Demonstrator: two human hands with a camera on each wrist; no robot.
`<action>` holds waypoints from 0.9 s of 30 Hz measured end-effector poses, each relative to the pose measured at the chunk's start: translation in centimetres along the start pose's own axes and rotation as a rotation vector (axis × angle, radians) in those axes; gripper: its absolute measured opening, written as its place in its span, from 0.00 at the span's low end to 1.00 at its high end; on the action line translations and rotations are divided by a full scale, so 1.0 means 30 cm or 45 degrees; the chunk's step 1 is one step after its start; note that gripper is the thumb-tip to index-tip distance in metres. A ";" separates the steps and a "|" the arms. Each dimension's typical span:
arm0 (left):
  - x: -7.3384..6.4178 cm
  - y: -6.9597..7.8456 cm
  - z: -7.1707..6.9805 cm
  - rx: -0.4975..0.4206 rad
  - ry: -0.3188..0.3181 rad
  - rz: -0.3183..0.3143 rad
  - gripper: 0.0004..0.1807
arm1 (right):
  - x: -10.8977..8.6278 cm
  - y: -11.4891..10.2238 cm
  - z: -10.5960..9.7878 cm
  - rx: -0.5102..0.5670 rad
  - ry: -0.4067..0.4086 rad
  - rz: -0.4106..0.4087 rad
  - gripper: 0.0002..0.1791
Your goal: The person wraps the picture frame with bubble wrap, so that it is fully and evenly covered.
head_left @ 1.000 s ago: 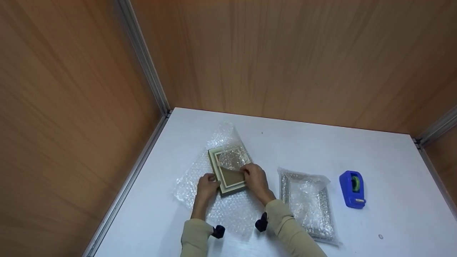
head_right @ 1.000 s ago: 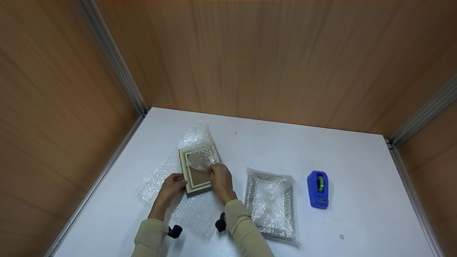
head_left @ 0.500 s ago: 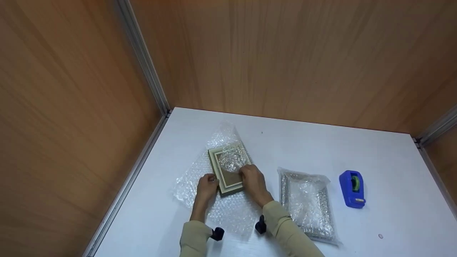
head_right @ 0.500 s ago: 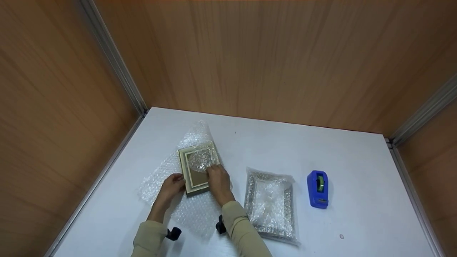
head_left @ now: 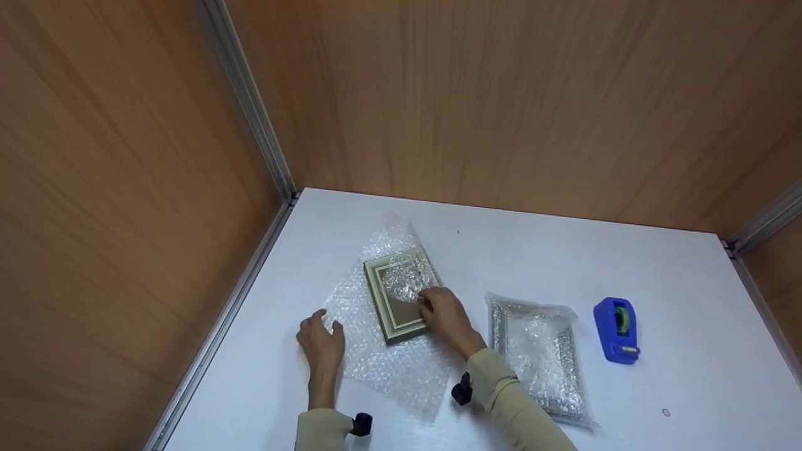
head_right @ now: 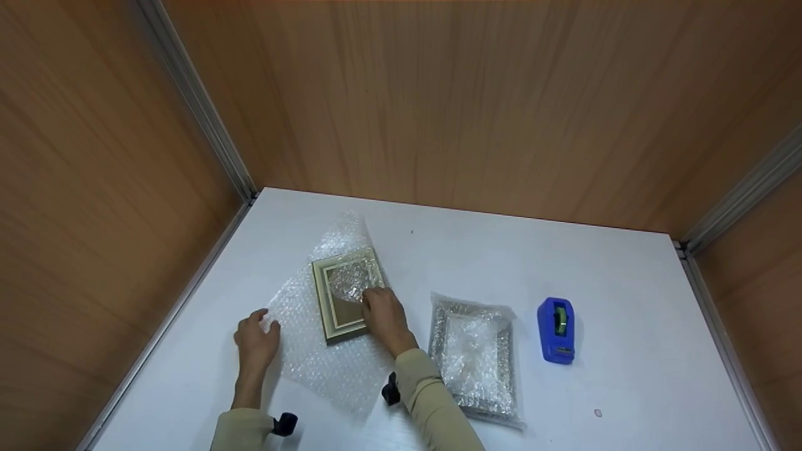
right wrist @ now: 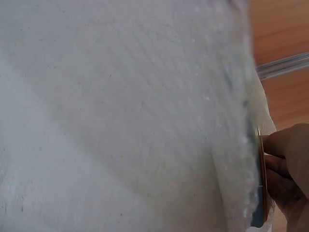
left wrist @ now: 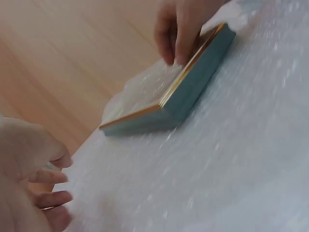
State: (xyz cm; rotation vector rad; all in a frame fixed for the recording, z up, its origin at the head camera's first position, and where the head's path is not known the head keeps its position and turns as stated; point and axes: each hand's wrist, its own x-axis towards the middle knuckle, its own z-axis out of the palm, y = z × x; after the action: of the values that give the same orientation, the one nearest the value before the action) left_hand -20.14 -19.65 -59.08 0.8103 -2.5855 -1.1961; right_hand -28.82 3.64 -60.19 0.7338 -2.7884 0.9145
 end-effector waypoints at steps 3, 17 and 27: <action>-0.003 -0.035 -0.035 -0.011 0.081 -0.098 0.27 | -0.001 0.007 -0.013 0.064 -0.054 0.033 0.10; -0.049 -0.078 -0.055 -0.687 -0.153 -0.191 0.18 | -0.014 0.029 -0.026 0.274 -0.134 0.123 0.17; -0.057 0.027 -0.050 -0.692 -0.252 0.078 0.21 | -0.024 0.022 -0.028 0.299 -0.122 0.108 0.17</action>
State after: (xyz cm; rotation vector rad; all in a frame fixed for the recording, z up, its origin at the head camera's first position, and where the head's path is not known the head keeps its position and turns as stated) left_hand -18.49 -19.26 -57.38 0.5106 -2.2113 -1.9140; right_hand -28.54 4.88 -60.04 0.7114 -2.8448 1.2711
